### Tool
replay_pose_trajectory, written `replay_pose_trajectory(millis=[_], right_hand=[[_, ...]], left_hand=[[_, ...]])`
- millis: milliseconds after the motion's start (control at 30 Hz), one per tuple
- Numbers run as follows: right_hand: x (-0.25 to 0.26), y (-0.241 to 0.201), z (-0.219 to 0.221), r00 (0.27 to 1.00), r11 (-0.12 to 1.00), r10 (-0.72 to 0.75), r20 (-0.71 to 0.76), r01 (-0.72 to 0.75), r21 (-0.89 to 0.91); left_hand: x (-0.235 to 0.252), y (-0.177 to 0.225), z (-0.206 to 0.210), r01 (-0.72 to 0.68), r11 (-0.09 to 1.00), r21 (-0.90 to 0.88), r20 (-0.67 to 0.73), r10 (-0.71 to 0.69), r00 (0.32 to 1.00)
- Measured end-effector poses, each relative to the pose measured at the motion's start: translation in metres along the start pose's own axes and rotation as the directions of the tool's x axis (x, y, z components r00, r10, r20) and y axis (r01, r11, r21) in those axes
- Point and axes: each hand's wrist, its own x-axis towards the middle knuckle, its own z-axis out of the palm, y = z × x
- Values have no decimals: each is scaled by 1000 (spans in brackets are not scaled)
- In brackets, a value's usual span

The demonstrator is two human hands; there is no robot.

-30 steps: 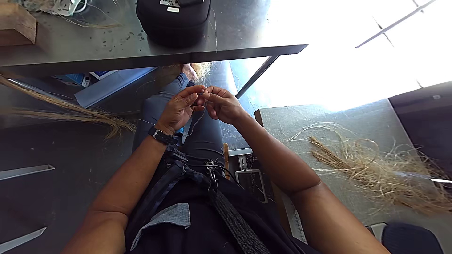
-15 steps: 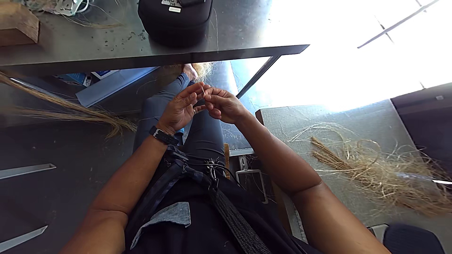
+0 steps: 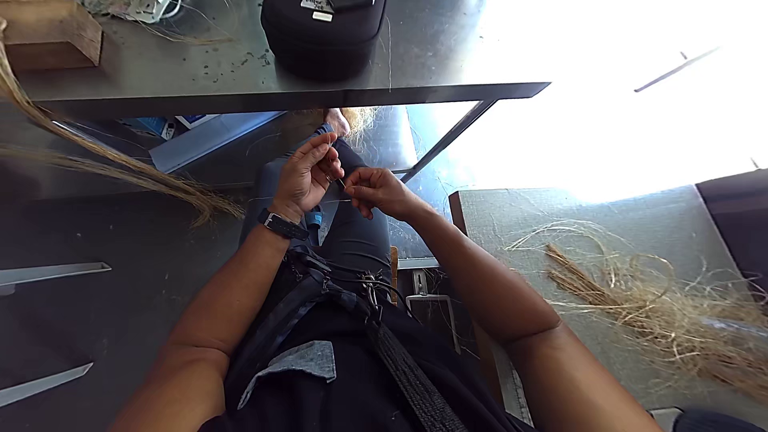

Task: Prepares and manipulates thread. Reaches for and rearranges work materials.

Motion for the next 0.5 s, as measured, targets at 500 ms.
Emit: replay_pose_trajectory(millis=[500], right_hand=[[7, 13, -3, 924, 626, 377, 67, -201, -753]], left_hand=[[-4, 189, -83, -213, 817, 536, -353, 446, 823]])
